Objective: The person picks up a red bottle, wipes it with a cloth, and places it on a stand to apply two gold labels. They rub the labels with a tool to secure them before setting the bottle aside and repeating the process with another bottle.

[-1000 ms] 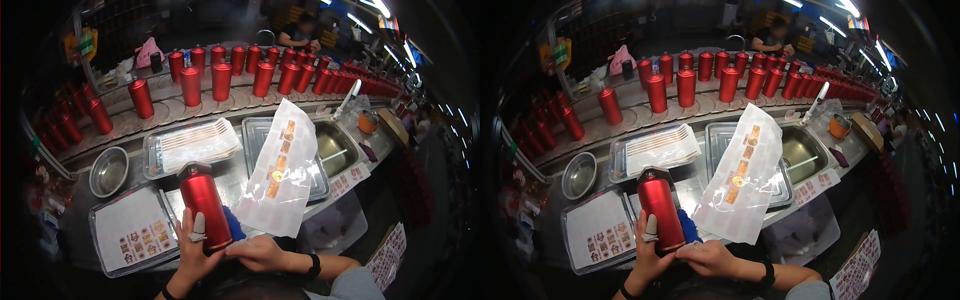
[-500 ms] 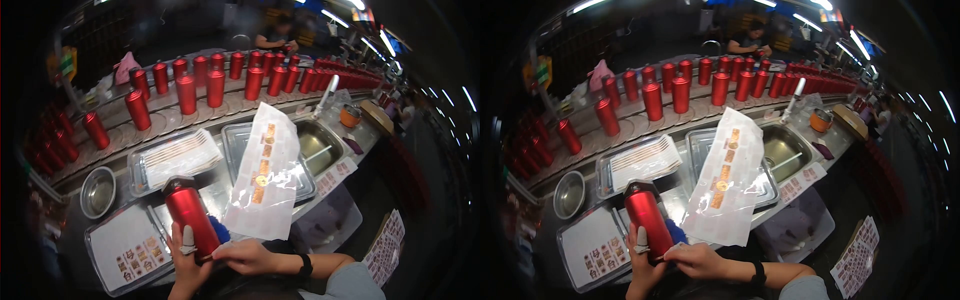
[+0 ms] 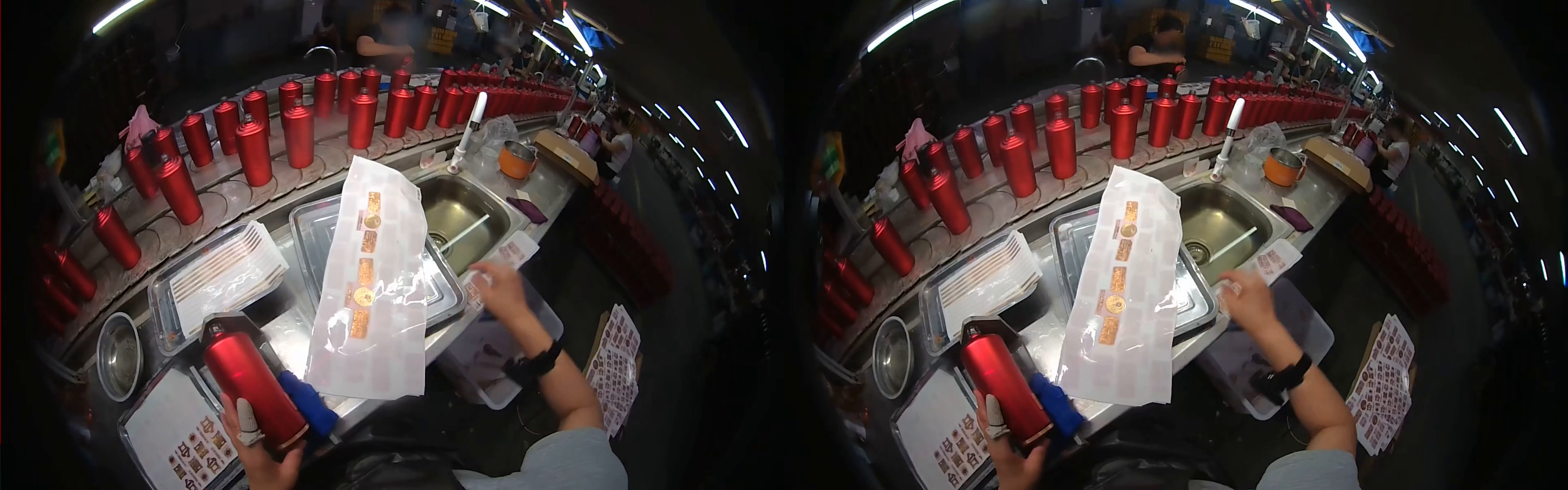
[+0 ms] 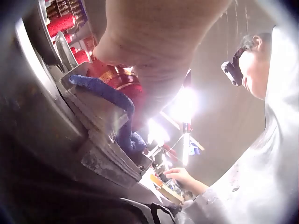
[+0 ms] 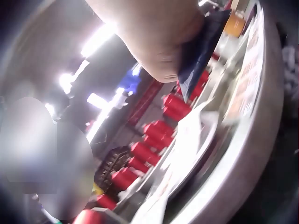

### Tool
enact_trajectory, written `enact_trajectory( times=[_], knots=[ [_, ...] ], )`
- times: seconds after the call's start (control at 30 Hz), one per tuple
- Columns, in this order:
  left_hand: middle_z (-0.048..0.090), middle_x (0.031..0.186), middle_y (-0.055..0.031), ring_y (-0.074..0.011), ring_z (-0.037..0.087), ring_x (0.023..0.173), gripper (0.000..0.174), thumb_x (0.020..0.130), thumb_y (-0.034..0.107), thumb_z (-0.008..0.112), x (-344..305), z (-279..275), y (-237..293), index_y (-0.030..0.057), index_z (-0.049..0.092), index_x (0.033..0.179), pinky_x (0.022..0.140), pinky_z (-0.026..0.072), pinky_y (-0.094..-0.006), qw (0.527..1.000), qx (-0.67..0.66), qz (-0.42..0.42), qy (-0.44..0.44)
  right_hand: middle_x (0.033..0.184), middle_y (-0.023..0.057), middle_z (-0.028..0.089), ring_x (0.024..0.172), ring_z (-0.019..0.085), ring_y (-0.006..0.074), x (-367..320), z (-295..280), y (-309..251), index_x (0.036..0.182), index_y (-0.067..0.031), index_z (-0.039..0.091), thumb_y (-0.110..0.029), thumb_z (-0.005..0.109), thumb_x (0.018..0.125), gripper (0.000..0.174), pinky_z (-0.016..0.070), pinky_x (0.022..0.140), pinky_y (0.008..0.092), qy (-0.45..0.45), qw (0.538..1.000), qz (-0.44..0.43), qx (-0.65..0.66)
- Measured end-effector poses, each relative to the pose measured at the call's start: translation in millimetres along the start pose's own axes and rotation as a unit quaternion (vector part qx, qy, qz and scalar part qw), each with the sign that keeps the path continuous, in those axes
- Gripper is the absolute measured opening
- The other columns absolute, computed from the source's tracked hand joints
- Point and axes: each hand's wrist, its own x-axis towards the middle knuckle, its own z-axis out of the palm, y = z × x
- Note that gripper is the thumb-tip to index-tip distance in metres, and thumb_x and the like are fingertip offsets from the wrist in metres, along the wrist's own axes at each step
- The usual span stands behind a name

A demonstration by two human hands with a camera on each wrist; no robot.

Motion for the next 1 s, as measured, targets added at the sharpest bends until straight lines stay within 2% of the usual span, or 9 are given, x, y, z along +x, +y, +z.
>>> enact_trajectory(
  times=[0.1,0.17,0.3,0.5,0.63,0.73,0.83,0.93,1.0],
  knots=[
    [0.024,0.154,-0.0303,-0.0432,0.030,0.140,0.101,0.069,0.001,0.084,-2,1,-2,0.0001,0.027,0.151,0.111,0.0308,-0.0461,0.999,-0.006,-0.031,-0.017,0.100,0.0179,0.067,0.098,0.065,0.0355,40,-29,82,0.101,-0.0149,0.074,-0.019,0.069,0.079,0.023,0.0521,0.085,0.0443,-0.007,0.977,0.140,-0.160],
    [0.022,0.154,-0.0301,-0.0427,0.028,0.142,0.100,0.069,0.002,0.084,0,-2,3,-0.0008,0.027,0.151,0.112,0.0297,-0.0455,0.999,0.009,-0.031,-0.020,0.103,0.0175,0.066,0.101,0.065,0.0354,57,-32,133,0.100,-0.0150,0.075,-0.022,0.074,0.075,0.025,0.0520,0.087,0.0431,-0.032,0.969,0.145,-0.197],
    [0.027,0.153,-0.0308,-0.0434,0.029,0.141,0.100,0.068,0.006,0.085,4,0,8,-0.0014,0.029,0.151,0.113,0.0269,-0.0472,0.999,0.022,-0.034,-0.017,0.105,0.0167,0.066,0.103,0.065,0.0341,81,-32,154,0.103,-0.0171,0.076,-0.026,0.081,0.069,0.036,0.0509,0.091,0.0417,-0.129,0.960,0.184,-0.168],
    [0.029,0.152,-0.0313,-0.0463,0.031,0.139,0.100,0.068,0.009,0.085,7,0,14,-0.0014,0.029,0.150,0.113,0.0248,-0.0510,0.996,0.080,-0.029,-0.021,0.097,0.0135,0.071,0.095,0.068,0.0288,87,-25,158,0.103,-0.0153,0.077,-0.025,0.084,0.062,0.044,0.0510,0.083,0.0372,-0.180,0.967,0.127,-0.127],
    [0.029,0.151,-0.0318,-0.0472,0.031,0.139,0.098,0.070,0.010,0.084,11,1,14,-0.0012,0.030,0.150,0.114,0.0230,-0.0524,0.997,0.068,-0.015,-0.017,0.090,0.0137,0.072,0.086,0.067,0.0278,90,-25,159,0.099,-0.0139,0.078,-0.023,0.084,0.062,0.039,0.0502,0.080,0.0357,-0.193,0.970,0.109,-0.100],
    [0.030,0.151,-0.0319,-0.0463,0.032,0.138,0.098,0.070,0.009,0.084,11,1,15,-0.0011,0.028,0.151,0.114,0.0224,-0.0522,0.997,0.075,-0.019,-0.022,0.085,0.0127,0.071,0.086,0.067,0.0261,98,-21,179,0.097,-0.0128,0.078,-0.021,0.083,0.063,0.035,0.0497,0.080,0.0350,-0.235,0.962,0.111,-0.082],
    [0.031,0.150,-0.0316,-0.0453,0.033,0.137,0.099,0.070,0.008,0.084,11,0,15,-0.0008,0.027,0.151,0.114,0.0208,-0.0517,0.996,0.076,-0.021,-0.027,0.089,0.0126,0.069,0.090,0.066,0.0284,105,-13,192,0.094,-0.0172,0.078,-0.024,0.084,0.065,0.031,0.0516,0.081,0.0371,-0.266,0.958,0.101,-0.044],
    [0.018,0.157,-0.0285,-0.0399,0.036,0.140,0.104,0.070,0.016,0.080,4,4,5,0.0061,0.020,0.155,0.114,0.0279,-0.0514,0.997,0.049,-0.044,-0.031,0.088,0.0132,0.070,0.088,0.067,0.0284,107,-12,185,0.087,-0.0141,0.077,-0.022,0.083,0.066,0.024,0.0518,0.078,0.0371,-0.266,0.958,0.101,-0.041],
    [0.027,0.152,-0.0305,-0.0431,0.035,0.137,0.101,0.070,0.010,0.082,7,2,8,0.0016,0.024,0.152,0.114,0.0228,-0.0515,0.997,0.056,-0.036,-0.036,0.089,0.0135,0.070,0.087,0.067,0.0275,110,-10,187,0.083,-0.0117,0.076,-0.022,0.082,0.066,0.021,0.0517,0.077,0.0371,-0.261,0.962,0.079,-0.033]
  ],
)
